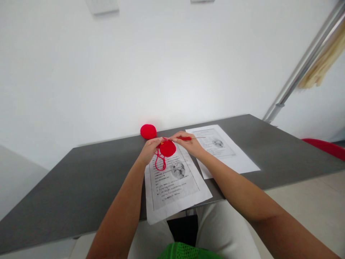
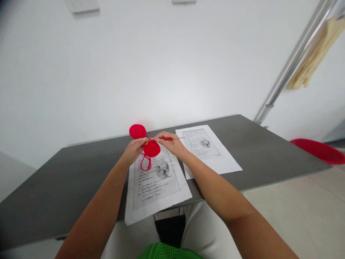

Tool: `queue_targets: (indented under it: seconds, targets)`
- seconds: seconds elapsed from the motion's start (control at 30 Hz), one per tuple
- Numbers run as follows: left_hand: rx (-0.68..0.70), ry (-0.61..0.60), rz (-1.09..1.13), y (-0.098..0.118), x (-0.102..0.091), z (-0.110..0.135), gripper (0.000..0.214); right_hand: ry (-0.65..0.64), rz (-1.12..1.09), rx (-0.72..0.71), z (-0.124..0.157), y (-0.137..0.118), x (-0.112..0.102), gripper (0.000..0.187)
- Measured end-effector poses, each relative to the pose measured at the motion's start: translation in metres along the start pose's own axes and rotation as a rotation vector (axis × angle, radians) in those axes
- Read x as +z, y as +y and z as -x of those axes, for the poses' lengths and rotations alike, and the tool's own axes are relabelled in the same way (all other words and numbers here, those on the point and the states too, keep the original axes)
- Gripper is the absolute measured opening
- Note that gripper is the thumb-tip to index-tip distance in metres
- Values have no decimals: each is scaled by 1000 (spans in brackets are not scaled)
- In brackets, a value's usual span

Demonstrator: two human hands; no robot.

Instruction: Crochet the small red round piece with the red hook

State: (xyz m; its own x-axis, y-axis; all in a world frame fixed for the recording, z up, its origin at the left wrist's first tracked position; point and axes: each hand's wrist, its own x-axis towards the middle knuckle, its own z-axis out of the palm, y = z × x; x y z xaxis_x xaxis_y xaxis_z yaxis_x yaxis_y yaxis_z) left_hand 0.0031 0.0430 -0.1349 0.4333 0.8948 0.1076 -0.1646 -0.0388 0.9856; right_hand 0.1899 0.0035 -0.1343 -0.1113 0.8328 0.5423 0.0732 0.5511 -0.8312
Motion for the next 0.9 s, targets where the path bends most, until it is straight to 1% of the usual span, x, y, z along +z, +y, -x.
queue_targets:
  seconds: [0.07, 0.13, 0.3, 0.4, 0.6, 0.7, 0.9]
  targets:
    - [-10, -4, 67, 2, 2, 1, 36, -12, -2, -5, 1, 0, 0, 19]
    - [-25, 4, 86, 5, 4, 3, 35, -28, -8, -11, 1, 0, 0, 19]
    - [-21, 38, 75, 4, 6, 4, 48, -42, -9, -17, 1, 3, -1, 19]
    - [-19, 42, 73, 3, 7, 3, 50, -44, -30, -17, 1, 4, 0, 17]
    - [-47, 32, 79, 5, 7, 4, 48, -71, -32, -7, 1, 5, 3, 18]
    - [-59, 20, 72, 6, 6, 5, 45, -63, -36, -6, 1, 5, 2, 18]
    - [-35, 36, 42, 7, 3, 5, 39, -38, -137, 46, 0, 3, 1, 19]
